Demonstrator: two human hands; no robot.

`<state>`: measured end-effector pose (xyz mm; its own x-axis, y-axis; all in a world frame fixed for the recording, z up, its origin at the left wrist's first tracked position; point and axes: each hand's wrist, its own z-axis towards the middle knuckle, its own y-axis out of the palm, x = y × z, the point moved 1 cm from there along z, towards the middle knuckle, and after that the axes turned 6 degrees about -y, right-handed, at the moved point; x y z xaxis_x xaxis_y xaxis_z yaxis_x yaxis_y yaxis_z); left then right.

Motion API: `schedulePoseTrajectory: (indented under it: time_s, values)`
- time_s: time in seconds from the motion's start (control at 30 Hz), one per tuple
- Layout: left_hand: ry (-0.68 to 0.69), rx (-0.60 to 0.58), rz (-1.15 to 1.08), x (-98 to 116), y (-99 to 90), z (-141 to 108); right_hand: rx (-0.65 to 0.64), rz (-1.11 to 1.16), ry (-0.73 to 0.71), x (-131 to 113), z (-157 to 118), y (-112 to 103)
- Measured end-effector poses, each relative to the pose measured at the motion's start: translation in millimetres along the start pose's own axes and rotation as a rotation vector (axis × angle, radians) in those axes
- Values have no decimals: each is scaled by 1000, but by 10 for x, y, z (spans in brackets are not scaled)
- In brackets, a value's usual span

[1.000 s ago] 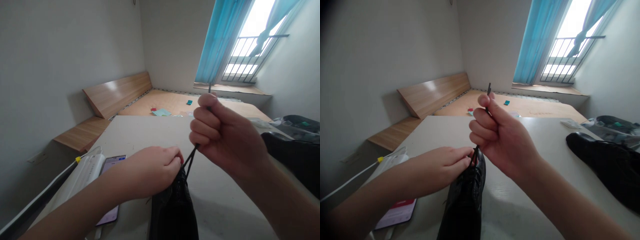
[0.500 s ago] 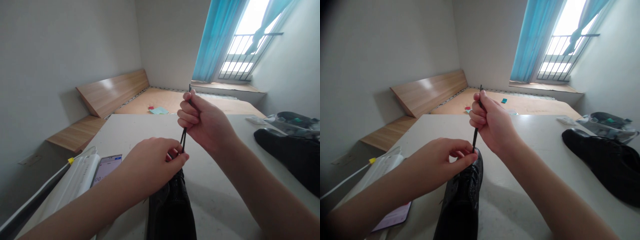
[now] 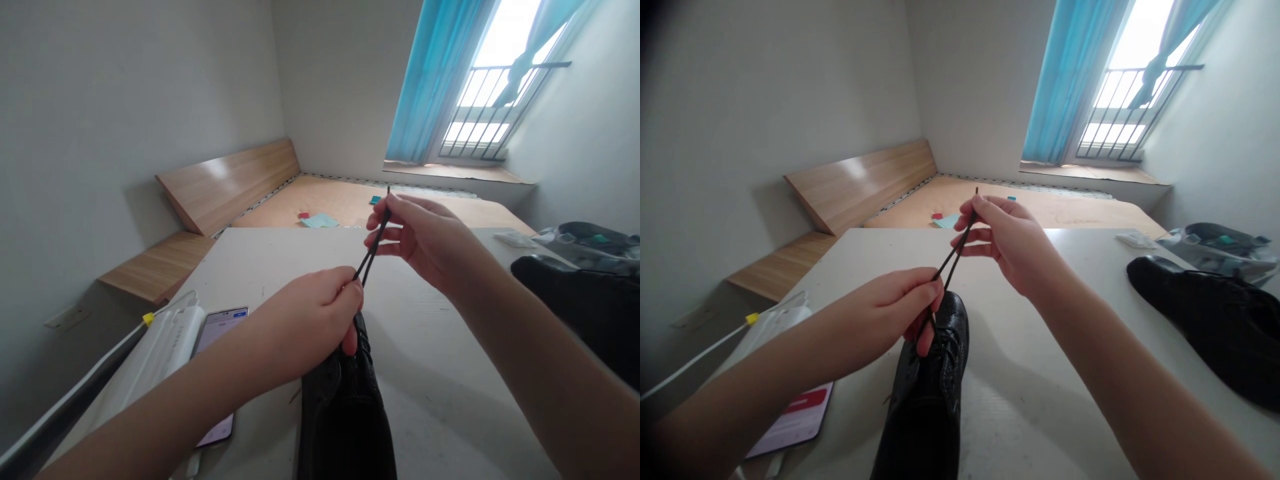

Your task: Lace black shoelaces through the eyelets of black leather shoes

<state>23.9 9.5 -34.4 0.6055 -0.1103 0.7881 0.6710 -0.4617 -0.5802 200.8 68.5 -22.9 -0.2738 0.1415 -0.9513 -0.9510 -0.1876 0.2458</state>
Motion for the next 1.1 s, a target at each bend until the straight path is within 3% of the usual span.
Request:
schedulePoseTrajectory:
  time_s: [0.13,0.23,0.4,0.53,0.87,1.03,1.1]
  values:
    - [23,-45,-141,-22,-27,74,-60,136,237,258,-129,-297]
    - [27,-52,-204,-42,-29,123,-145,204,322,428,-308,-397]
    - [44,-15,-223,-50,-38,132,-430,243,485,553,-576,-287]
    - [13,-83,-261,-35,-56,127,-610,283,512,566,-692,-157]
    - [68,-115,-197,23,-149,43,-556,132,459,550,-715,-157]
    - [110,-129,-133,48,-148,-3,-472,-88,387,539,-770,-79]
    - [111,-154,-141,70,-127,-34,-434,-188,294,537,-807,-42]
